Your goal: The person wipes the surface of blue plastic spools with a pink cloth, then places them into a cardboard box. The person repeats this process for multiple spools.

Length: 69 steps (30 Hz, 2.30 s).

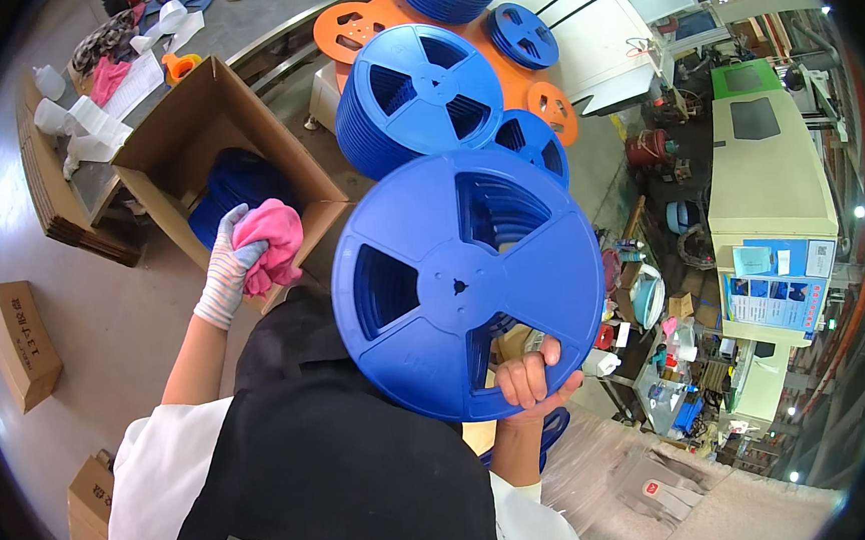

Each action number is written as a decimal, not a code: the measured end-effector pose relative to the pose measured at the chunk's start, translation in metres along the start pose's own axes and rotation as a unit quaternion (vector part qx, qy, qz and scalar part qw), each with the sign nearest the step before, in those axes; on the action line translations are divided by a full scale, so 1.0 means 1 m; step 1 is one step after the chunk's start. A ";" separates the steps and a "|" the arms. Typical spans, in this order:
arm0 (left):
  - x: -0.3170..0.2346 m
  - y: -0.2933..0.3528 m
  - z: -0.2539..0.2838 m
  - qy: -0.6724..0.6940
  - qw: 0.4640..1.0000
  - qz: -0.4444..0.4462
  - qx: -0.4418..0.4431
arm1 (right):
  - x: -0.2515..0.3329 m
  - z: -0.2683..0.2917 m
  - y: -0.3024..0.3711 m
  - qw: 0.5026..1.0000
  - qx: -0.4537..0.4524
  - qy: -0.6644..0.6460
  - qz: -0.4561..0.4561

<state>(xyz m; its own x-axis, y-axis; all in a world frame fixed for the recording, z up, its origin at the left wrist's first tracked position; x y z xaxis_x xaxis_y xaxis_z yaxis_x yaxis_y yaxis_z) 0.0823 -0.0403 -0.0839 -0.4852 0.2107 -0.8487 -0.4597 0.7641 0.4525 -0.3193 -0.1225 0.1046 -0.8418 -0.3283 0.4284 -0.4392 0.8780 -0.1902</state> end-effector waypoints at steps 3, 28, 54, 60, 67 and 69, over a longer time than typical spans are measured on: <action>-0.026 0.011 -0.014 -0.088 0.995 -0.056 -0.012 | -0.002 -0.005 -0.007 0.997 0.062 -0.036 -0.013; -0.045 0.073 -0.047 -0.660 0.664 -0.324 0.133 | -0.024 -0.022 -0.038 0.993 -0.052 -0.098 -0.031; -0.060 0.098 -0.051 -0.620 0.628 -0.463 0.087 | -0.014 0.002 -0.032 0.995 0.011 -0.067 -0.069; -0.048 0.097 -0.045 -0.606 0.663 -0.428 0.105 | -0.014 0.001 -0.039 0.994 0.000 -0.061 -0.090; -0.029 0.101 -0.026 -0.068 0.964 0.027 0.255 | -0.013 0.007 -0.046 0.976 -0.107 0.148 -0.119; -0.031 0.107 -0.017 0.090 0.936 0.152 0.306 | -0.014 0.012 -0.041 0.956 -0.147 0.205 -0.150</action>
<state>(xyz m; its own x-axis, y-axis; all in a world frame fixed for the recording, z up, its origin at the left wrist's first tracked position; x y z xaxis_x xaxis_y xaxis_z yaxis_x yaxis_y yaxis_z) 0.0359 0.0249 -0.0043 -0.6669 0.4107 -0.6218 0.2047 0.9033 0.3770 -0.2928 -0.1579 0.0959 -0.4712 -0.4700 0.7463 -0.4840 0.8452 0.2267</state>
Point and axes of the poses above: each hand's wrist, its own y-axis away from the middle knuckle, its own z-axis out of the back of the hand, x = y × z, the point moved 1 cm from there along -y, towards the middle knuckle, and after that the axes turned 9 degrees about z, right-handed, at the moved point
